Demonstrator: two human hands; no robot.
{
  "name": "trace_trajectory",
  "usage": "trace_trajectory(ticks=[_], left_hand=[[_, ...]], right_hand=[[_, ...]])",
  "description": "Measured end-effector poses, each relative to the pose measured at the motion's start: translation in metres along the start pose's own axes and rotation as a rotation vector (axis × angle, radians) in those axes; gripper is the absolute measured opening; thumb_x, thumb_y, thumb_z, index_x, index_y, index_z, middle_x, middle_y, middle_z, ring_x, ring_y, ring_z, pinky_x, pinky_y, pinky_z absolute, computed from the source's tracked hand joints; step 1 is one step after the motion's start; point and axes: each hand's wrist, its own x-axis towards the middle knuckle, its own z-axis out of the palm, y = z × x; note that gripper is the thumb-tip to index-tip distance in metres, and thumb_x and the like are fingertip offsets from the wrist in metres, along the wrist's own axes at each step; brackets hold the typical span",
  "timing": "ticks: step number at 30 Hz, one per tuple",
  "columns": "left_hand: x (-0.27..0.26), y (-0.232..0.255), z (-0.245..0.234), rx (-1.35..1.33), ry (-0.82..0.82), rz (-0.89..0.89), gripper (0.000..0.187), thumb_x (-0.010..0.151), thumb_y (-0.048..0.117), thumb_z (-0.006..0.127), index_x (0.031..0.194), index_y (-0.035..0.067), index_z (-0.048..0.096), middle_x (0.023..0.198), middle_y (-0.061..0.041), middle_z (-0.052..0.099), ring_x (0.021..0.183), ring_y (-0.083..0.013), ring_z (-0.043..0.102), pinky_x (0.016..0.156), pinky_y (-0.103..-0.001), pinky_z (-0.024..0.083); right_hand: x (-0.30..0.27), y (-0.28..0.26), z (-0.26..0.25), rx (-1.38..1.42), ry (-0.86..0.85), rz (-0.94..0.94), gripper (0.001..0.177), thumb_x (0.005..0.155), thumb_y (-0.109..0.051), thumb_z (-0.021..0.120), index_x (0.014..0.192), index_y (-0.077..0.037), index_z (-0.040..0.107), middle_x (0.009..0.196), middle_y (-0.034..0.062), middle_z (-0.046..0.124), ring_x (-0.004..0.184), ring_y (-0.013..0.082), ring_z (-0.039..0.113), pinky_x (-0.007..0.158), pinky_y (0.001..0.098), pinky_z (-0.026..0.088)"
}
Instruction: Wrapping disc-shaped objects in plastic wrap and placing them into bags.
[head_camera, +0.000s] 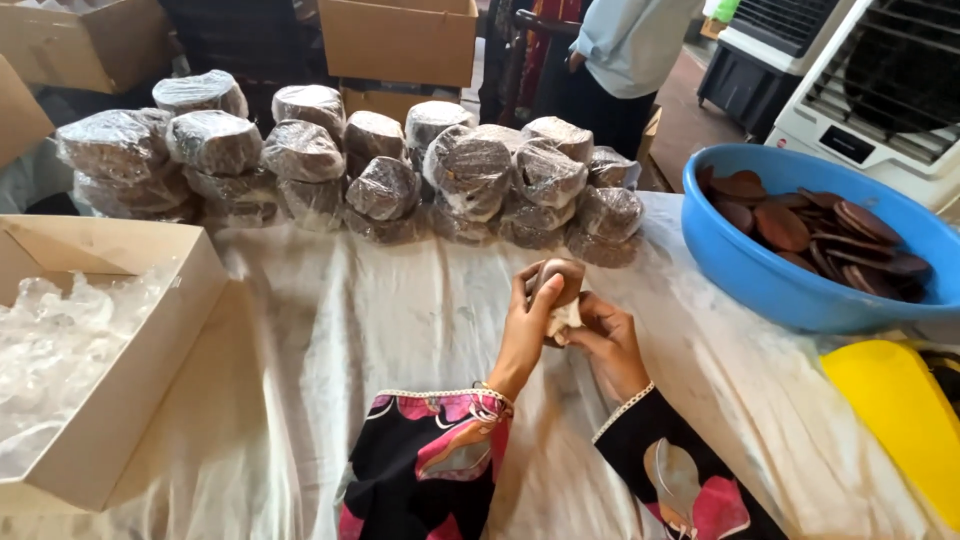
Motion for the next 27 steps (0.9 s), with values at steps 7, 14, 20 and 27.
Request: trace_trajectory(ticks=[7,14,20,27], left_hand=[[0.008,-0.016,-0.004,0.014,0.031,-0.1,0.065,0.095,0.053,0.06,0.14,0.008,0.05,0.128,-0.013,0.065,0.112,-0.0192,0.066,0.088,-0.035,0.053],[0.0,0.005,0.001,-0.143,-0.185,-0.472,0.068,0.091,0.068,0.045,0.137,0.021,0.061,0.119,-0.008,0.069,0.099,-0.0208,0.068,0.08,-0.035,0.055],[-0.003,-0.004,-0.004,-0.053,-0.1,-0.353,0.07,0.092,0.064,0.051,0.138,0.012,0.05,0.119,-0.011,0.067,0.097,-0.0203,0.071,0.08,-0.033,0.059],[-0.011,0.026,0.001,0.093,-0.046,-0.185,0.064,0.092,0.051,0.058,0.135,0.005,0.051,0.112,-0.013,0.068,0.081,-0.0203,0.068,0.057,-0.034,0.053]], right_hand=[[0.004,-0.015,0.014,-0.648,0.076,-0.244,0.017,0.079,0.011,0.064,0.093,0.003,0.072,0.109,0.0062,0.073,0.099,0.0156,0.07,0.075,0.0284,0.057],[0.003,-0.018,0.023,-0.82,0.228,-0.4,0.026,0.084,0.008,0.065,0.107,0.0,0.07,0.113,0.01,0.073,0.093,0.0228,0.074,0.075,0.0306,0.057],[0.007,-0.019,0.018,-1.027,0.22,-0.372,0.027,0.077,0.005,0.068,0.103,0.0,0.072,0.104,0.015,0.073,0.087,0.0343,0.072,0.072,0.0368,0.055],[0.011,0.003,-0.003,-0.827,0.029,-0.055,0.018,0.074,0.003,0.071,0.092,0.002,0.074,0.082,0.0125,0.077,0.074,0.0213,0.076,0.066,0.0313,0.058]])
